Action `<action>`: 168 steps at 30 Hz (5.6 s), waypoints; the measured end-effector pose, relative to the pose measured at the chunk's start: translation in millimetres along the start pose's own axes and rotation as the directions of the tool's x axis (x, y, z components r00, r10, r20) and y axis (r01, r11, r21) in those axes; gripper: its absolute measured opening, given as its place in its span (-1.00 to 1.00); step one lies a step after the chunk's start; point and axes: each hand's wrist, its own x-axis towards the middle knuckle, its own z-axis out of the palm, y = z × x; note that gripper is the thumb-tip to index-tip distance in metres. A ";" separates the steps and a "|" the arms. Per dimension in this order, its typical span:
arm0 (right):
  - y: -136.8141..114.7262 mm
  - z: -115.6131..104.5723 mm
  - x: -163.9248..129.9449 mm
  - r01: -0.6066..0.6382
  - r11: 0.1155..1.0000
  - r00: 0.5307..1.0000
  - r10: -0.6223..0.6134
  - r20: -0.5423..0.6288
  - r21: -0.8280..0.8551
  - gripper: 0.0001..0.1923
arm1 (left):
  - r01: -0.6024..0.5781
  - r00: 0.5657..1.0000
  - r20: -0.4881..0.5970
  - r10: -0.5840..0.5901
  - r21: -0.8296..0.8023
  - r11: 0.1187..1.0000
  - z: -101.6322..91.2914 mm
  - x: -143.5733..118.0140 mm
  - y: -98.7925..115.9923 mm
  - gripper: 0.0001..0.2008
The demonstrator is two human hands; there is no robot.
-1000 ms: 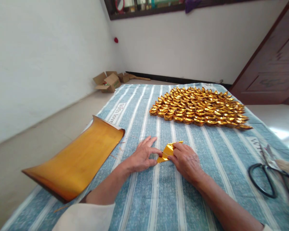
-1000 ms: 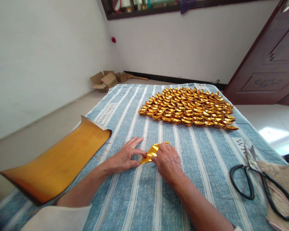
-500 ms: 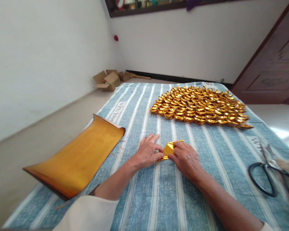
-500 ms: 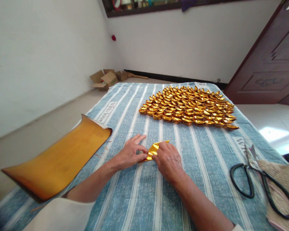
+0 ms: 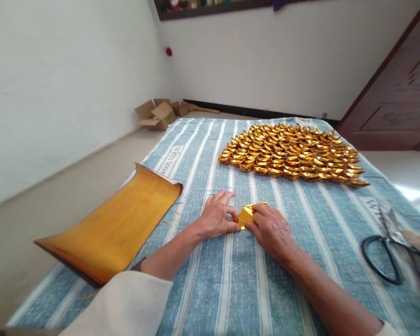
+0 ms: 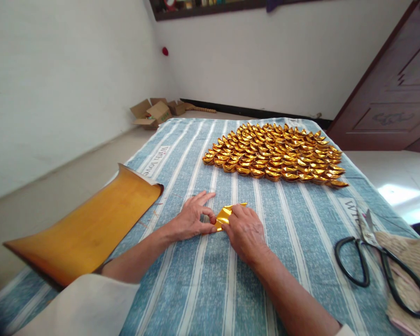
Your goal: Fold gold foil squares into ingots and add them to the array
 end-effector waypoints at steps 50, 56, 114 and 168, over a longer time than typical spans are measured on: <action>17.7 -6.4 7.1 -0.160 0.891 0.986 0.125 0.109 0.424 -0.84 | -0.137 0.954 0.270 0.130 0.008 0.991 -26.6 -2.7 -9.8 -0.64; 21.1 -4.3 6.8 -0.158 0.882 0.987 0.124 0.105 0.444 -0.85 | -0.137 0.948 0.290 0.130 0.005 0.991 -28.3 -3.3 -13.1 -0.61; 38.8 -38.1 13.0 -0.262 0.577 0.965 0.164 0.204 0.774 -0.94 | -0.214 0.890 -0.315 0.330 0.351 0.911 2.0 -10.8 20.4 -0.83; 17.8 -9.4 9.5 -0.129 0.936 0.990 0.104 0.093 0.328 -0.89 | -0.207 0.871 -0.370 0.325 0.324 0.923 40.5 -35.5 22.4 -0.79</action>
